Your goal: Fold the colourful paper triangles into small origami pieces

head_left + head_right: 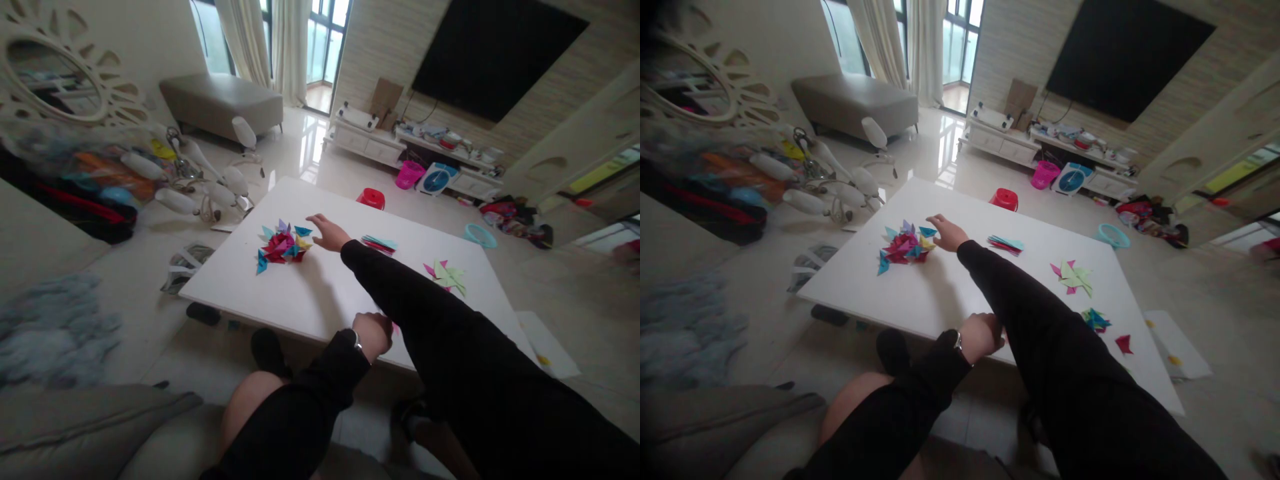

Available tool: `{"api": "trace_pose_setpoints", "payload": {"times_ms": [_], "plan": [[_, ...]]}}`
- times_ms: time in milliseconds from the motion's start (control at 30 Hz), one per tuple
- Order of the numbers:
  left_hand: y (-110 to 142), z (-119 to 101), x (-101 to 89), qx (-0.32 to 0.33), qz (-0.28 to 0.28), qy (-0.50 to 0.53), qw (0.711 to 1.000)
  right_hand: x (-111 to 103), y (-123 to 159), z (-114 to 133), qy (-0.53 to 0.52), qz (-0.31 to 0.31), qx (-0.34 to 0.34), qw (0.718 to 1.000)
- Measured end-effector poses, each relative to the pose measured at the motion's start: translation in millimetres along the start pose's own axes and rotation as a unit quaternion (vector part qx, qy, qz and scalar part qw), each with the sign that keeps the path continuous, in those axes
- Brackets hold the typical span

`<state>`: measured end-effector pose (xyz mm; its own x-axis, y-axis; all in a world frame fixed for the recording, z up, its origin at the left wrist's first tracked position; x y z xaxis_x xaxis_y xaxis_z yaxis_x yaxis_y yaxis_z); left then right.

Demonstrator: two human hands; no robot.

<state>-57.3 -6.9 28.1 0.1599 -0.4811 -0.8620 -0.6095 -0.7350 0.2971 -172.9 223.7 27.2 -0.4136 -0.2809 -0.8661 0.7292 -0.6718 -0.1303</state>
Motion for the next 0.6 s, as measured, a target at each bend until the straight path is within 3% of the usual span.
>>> {"api": "trace_pose_setpoints", "payload": {"times_ms": [133, 233, 300, 367, 467, 533, 600], "plan": [[-1.1, -3.5, -4.0, -0.016, 0.026, -0.024, 0.999, -82.8, 63.4, -49.0, 0.03, -0.033, 0.05, 0.998], [-2.0, -6.6, -7.5, -0.017, 0.037, -0.033, 0.999, -131.2, 143.0, -88.8, 0.037, -0.064, 0.126, 0.989], [-3.2, -7.8, -8.4, -0.018, 0.041, -0.044, 0.998, -145.2, 208.3, -111.7, 0.032, -0.073, 0.186, 0.979], [-5.8, -8.6, -7.1, -0.021, 0.046, -0.061, 0.997, -143.6, 277.2, -130.4, 0.02, -0.082, 0.257, 0.963], [-13.2, -10.9, -1.3, -0.021, 0.057, -0.083, 0.995, -112.0, 362.3, -143.9, 0.016, -0.046, 0.328, 0.943], [-19.5, -13.2, 4.0, -0.019, 0.068, -0.092, 0.993, -85.8, 395.6, -147.0, 0.023, -0.033, 0.368, 0.929], [-26.0, -15.3, 9.2, -0.017, 0.078, -0.101, 0.992, -61.7, 404.7, -147.0, 0.028, -0.026, 0.386, 0.922]]}}
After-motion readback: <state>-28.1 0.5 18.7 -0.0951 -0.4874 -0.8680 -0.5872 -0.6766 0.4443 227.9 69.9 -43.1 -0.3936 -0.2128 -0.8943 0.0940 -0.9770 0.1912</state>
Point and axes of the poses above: each hand's wrist, its own y-axis away from the middle knuckle, its own x-axis out of the palm, z = x × y, the point moved 7 cm from there along -y, towards the middle knuckle, and after that the axes turned 12 degrees about -y, right-handed, at the moved point
